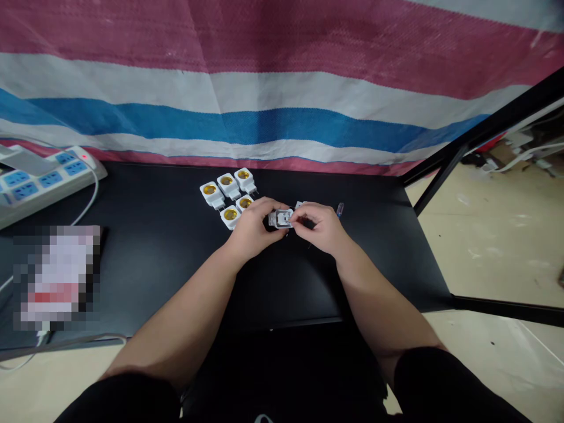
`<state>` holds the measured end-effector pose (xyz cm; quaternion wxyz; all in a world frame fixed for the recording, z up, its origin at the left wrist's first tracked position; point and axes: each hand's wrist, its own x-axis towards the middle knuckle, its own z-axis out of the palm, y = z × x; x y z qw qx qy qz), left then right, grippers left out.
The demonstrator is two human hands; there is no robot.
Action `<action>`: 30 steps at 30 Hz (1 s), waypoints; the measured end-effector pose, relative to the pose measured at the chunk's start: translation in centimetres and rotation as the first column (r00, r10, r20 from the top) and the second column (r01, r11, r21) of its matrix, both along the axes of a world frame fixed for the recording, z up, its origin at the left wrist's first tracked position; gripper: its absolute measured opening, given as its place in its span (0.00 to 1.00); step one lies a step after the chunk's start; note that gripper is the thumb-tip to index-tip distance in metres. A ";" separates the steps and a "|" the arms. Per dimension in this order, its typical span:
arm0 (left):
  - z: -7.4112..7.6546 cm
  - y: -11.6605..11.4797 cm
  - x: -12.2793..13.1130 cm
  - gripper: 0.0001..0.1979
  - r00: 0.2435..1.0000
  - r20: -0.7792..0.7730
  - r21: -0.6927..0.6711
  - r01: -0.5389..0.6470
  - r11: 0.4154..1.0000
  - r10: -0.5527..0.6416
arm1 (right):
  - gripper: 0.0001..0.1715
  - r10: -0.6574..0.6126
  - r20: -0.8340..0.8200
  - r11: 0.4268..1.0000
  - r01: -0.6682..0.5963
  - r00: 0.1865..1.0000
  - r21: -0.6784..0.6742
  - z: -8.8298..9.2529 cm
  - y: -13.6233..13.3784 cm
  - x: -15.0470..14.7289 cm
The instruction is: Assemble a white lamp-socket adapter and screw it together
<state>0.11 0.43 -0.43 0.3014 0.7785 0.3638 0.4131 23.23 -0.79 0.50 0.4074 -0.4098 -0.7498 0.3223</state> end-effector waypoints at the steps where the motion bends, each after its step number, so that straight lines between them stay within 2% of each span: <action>1: -0.1 0.0 0.0 0.22 1.000 0.005 0.007 -0.001 1.000 0.000 | 0.06 -0.010 0.019 1.000 0.010 1.000 -0.009 0.1 0.0 0.0; 6: -0.3 -0.2 0.2 0.24 1.000 0.002 0.031 0.007 0.999 -0.007 | 0.06 -0.050 0.043 0.998 0.052 0.998 -0.039 0.6 -0.2 -0.3; 10: -0.3 -0.2 0.1 0.23 1.000 -0.008 0.047 0.015 0.999 -0.015 | 0.05 -0.086 0.037 0.994 0.088 0.996 -0.064 0.6 -0.4 -1.0; 15: -0.1 -0.2 0.2 0.20 0.999 -0.015 0.075 0.037 0.996 -0.036 | 0.01 -0.142 -0.077 0.971 0.123 0.987 -0.205 -0.3 -0.5 -1.6; 20: -0.1 -0.3 0.4 0.20 0.997 -0.034 0.183 0.075 0.980 -0.070 | 0.07 -0.180 -0.170 0.931 0.112 0.969 -0.349 -1.2 -0.1 -1.4; 24: -0.3 -0.4 0.4 0.21 0.997 -0.026 0.251 0.082 0.964 -0.078 | 0.13 -0.180 -0.225 0.903 0.070 0.958 -0.425 -1.1 0.1 -1.3; 27: -0.3 -0.5 0.6 0.21 0.998 0.028 0.211 0.053 0.976 -0.060 | 0.18 -0.187 -0.255 0.889 0.053 0.949 -0.454 -0.7 0.1 -1.2; 30: -0.2 -0.6 0.7 0.21 0.995 0.097 0.089 -0.006 0.996 -0.002 | 0.21 -0.209 -0.336 0.862 0.011 0.919 -0.507 -0.5 0.2 -1.2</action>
